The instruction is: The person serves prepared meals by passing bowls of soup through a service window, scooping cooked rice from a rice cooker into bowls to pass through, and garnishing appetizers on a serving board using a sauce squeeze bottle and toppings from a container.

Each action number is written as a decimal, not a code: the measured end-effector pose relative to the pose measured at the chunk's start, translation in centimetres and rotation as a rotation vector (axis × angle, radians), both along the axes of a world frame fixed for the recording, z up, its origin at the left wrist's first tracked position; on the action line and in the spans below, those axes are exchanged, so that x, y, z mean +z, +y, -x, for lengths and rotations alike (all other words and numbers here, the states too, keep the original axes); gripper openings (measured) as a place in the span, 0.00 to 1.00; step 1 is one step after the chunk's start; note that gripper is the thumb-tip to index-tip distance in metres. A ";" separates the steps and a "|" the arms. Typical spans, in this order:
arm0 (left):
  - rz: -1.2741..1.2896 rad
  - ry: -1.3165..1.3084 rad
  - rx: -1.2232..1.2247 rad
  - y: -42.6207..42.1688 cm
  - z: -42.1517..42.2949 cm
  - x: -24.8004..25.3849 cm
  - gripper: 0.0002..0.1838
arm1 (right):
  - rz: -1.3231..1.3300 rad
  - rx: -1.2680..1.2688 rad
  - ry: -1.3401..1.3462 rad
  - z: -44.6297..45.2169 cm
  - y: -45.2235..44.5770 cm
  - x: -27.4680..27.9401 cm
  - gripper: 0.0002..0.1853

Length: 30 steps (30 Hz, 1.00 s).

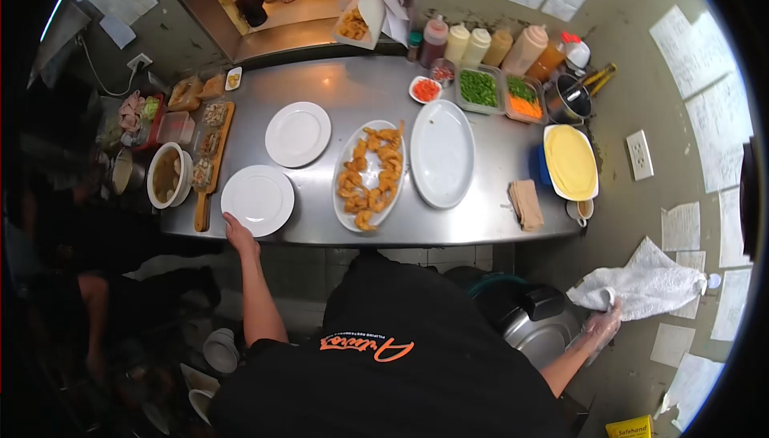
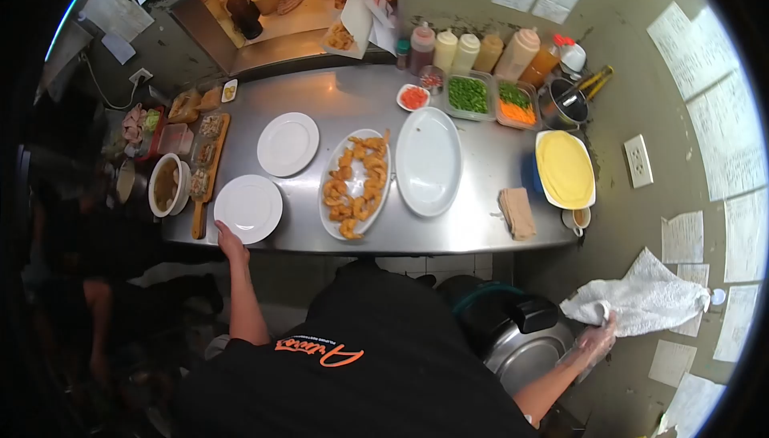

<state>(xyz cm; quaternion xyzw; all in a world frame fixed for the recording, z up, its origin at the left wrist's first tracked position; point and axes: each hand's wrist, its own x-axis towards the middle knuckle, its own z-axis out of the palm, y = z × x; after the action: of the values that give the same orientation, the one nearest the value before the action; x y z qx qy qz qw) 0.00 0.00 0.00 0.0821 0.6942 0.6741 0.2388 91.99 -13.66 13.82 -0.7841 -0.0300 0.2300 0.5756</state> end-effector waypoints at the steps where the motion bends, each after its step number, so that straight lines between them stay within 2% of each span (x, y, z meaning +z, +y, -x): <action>1: 0.009 -0.013 0.035 0.1 -0.7 -1.6 0.39 | -0.199 -0.024 0.003 -3.2 -0.4 -1.1 0.32; 2: 0.020 -0.030 0.069 0.2 -1.6 -2.8 0.39 | -0.397 -0.047 0.003 -5.2 -0.7 -1.2 0.30; 3: 0.152 -0.002 0.030 1.2 4.6 -2.7 0.38 | -0.391 -0.037 -0.058 0.9 0.6 -0.6 0.30; 5: 0.346 0.032 -0.056 2.8 6.0 -3.4 0.38 | -0.447 -0.014 -0.200 3.5 1.5 1.2 0.28; 6: 0.565 0.255 -0.163 3.9 6.4 -3.0 0.34 | -0.395 -0.049 -0.213 4.3 2.3 2.3 0.28; 9: 0.860 1.299 -0.040 7.5 2.8 2.0 0.31 | -0.300 -0.270 -0.174 4.2 3.9 4.5 0.30; 11: 0.475 1.089 -0.325 13.7 2.0 3.5 0.30 | -0.350 -0.188 -0.177 5.8 4.3 5.8 0.32; 13: 0.580 1.001 -0.578 20.2 1.4 3.7 0.33 | -0.384 -0.136 -0.189 5.1 3.3 6.1 0.34; 16: 0.840 0.889 -0.761 26.0 0.4 3.7 0.32 | -0.341 0.004 -0.174 7.9 3.2 9.3 0.37; 17: 0.780 0.775 -0.814 27.0 1.1 2.7 0.33 | -0.319 0.060 -0.168 9.7 3.6 10.4 0.37; 19: 0.670 0.542 -0.909 28.9 5.0 -1.7 0.34 | -0.303 0.011 -0.213 11.0 3.3 10.7 0.34; 20: 0.602 0.531 -1.023 29.7 7.0 -3.3 0.31 | -0.288 0.004 -0.180 10.8 2.9 10.7 0.33; 22: 0.457 0.256 -0.912 29.7 5.9 0.4 0.28 | -0.285 -0.048 -0.194 11.0 2.4 11.0 0.29; 23: 0.392 0.116 -0.847 28.9 5.3 1.9 0.27 | -0.106 -0.109 -0.197 10.7 1.7 11.2 0.29; 24: 0.347 0.057 -0.866 28.6 6.2 1.2 0.24 | 0.069 -0.166 -0.200 10.3 1.1 11.6 0.29; 27: 0.172 -0.072 -0.602 27.4 7.2 -0.7 0.26 | 0.059 -0.251 -0.314 12.2 1.1 12.6 0.25; 29: 0.003 -0.220 -0.655 25.1 3.3 5.8 0.27 | -0.340 -0.332 -0.326 9.9 -0.2 10.4 0.24; 30: -0.078 -0.251 -0.676 24.5 1.8 7.6 0.27 | -0.285 -0.313 -0.394 9.9 -0.8 11.1 0.25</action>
<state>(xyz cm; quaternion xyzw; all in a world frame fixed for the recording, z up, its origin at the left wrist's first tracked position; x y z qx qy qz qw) -1.77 24.48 7.63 0.2327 0.5667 0.5881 0.5281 82.12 -14.42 24.94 -0.7201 -0.0519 -0.0248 0.6915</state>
